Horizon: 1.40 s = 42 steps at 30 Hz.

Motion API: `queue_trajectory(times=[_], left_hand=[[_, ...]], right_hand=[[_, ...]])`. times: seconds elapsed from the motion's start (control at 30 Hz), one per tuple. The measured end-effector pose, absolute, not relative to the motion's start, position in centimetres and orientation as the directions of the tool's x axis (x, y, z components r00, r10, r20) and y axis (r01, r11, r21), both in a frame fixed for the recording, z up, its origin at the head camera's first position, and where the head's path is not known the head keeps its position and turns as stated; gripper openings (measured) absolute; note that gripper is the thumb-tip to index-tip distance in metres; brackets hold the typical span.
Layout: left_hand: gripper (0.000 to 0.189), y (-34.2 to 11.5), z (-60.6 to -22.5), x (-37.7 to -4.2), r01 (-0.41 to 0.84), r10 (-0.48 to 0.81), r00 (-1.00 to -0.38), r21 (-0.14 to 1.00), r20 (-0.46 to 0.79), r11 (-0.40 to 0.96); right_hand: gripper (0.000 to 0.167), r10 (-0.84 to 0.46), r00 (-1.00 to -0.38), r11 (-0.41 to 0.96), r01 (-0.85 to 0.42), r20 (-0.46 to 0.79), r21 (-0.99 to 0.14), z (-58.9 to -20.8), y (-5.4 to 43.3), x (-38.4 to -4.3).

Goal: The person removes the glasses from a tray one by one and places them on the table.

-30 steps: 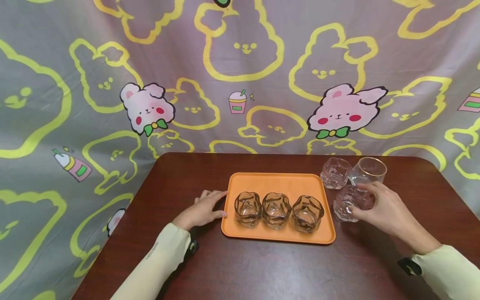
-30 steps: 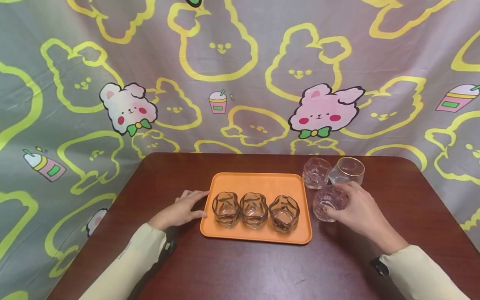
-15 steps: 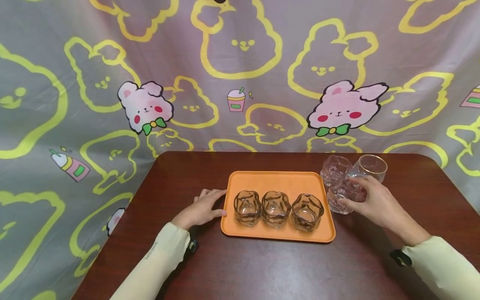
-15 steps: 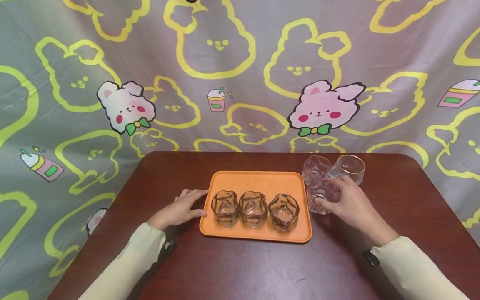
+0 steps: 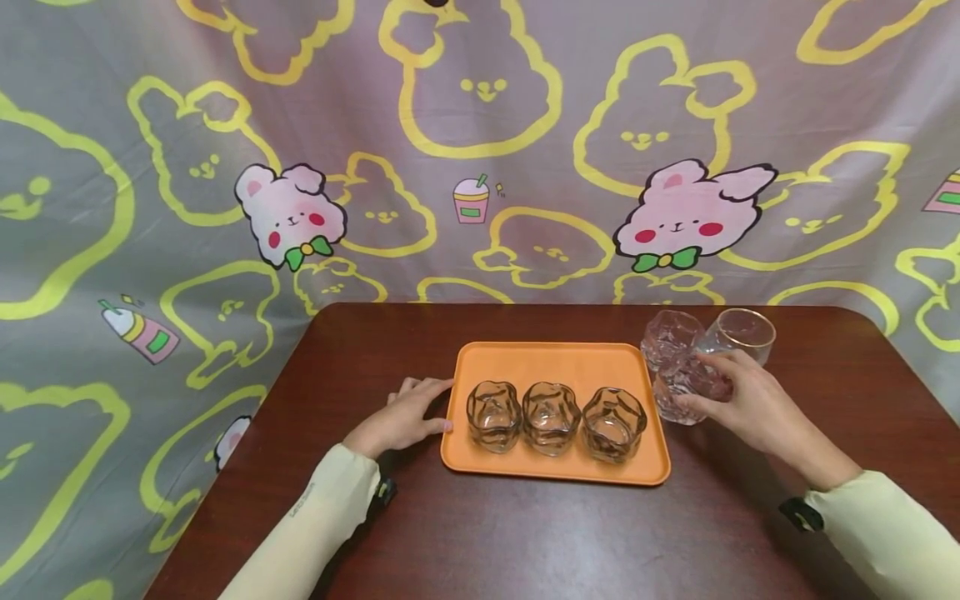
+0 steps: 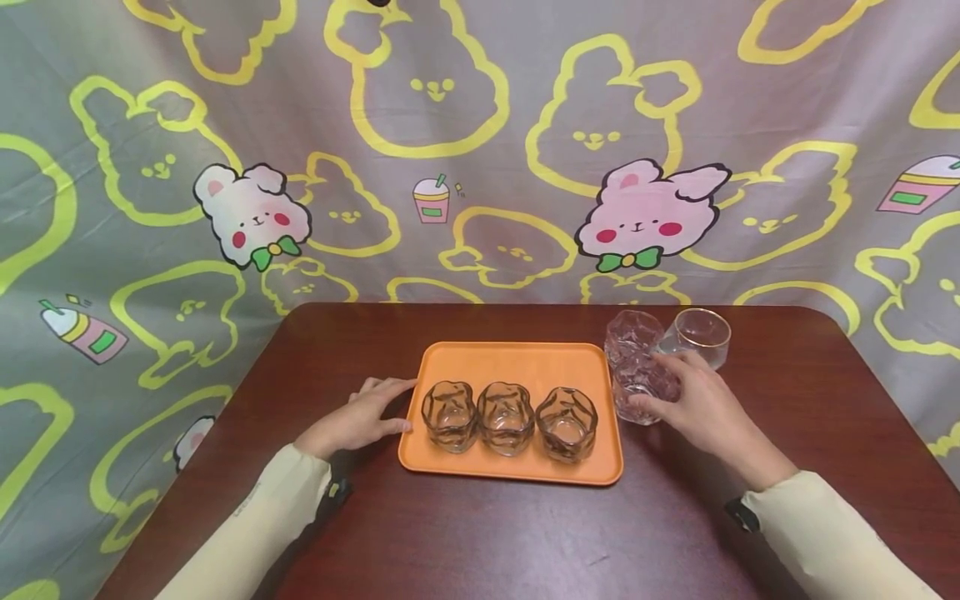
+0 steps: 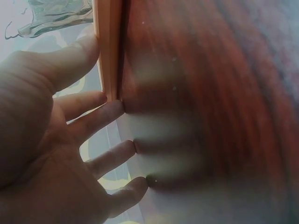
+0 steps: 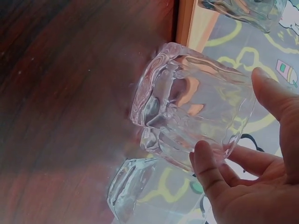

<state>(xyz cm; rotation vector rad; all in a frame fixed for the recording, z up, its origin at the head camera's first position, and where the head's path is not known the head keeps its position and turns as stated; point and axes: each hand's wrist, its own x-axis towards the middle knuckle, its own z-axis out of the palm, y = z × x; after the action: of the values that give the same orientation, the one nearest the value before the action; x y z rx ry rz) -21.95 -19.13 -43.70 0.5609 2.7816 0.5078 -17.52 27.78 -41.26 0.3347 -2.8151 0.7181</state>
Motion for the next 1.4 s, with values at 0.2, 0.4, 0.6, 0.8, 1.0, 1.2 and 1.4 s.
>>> queue_trajectory(times=[0.2,0.4,0.6,0.8,1.0,1.2,1.4], left_hand=[[0.071,-19.1,-43.7,-22.0,0.329,0.419,-0.891,0.386,-0.177,0.862],[0.071,-19.2,-43.8,-22.0,0.329,0.419,-0.890,0.381,-0.181,0.864],[0.071,-19.2,-43.8,-21.9,0.328,0.418,-0.891,0.384,-0.178,0.863],[0.070,-19.2,-43.8,-21.9,0.337,0.426,-0.889,0.388,-0.169,0.858],[0.070,-19.3,-43.7,-21.9,0.333,0.423,-0.891,0.392,-0.168,0.857],[0.070,-19.3,-43.8,-22.1,0.345,0.429,-0.889,0.379,-0.163,0.859],[0.070,-19.3,-43.8,-22.0,0.347,0.432,-0.887,0.382,-0.163,0.856]], right_hand=[[0.080,-0.159,-0.954,0.852,-0.263,0.256,-0.453,-41.2,27.8,-17.5],[0.079,-0.161,-0.953,0.851,-0.266,0.257,-0.453,-41.3,27.7,-17.6],[0.079,-0.152,-0.949,0.851,-0.267,0.275,-0.452,-41.3,27.6,-17.6],[0.058,-0.116,-0.881,0.809,-0.352,0.459,-0.471,-40.5,26.4,-16.5],[0.060,-0.215,-0.825,0.745,-0.485,0.522,-0.459,-39.7,23.8,-14.9],[0.070,-0.386,-0.803,0.692,-0.578,0.454,-0.433,-40.7,21.5,-14.3],[0.074,-0.413,-0.835,0.686,-0.548,0.364,-0.479,-41.8,20.4,-14.4]])
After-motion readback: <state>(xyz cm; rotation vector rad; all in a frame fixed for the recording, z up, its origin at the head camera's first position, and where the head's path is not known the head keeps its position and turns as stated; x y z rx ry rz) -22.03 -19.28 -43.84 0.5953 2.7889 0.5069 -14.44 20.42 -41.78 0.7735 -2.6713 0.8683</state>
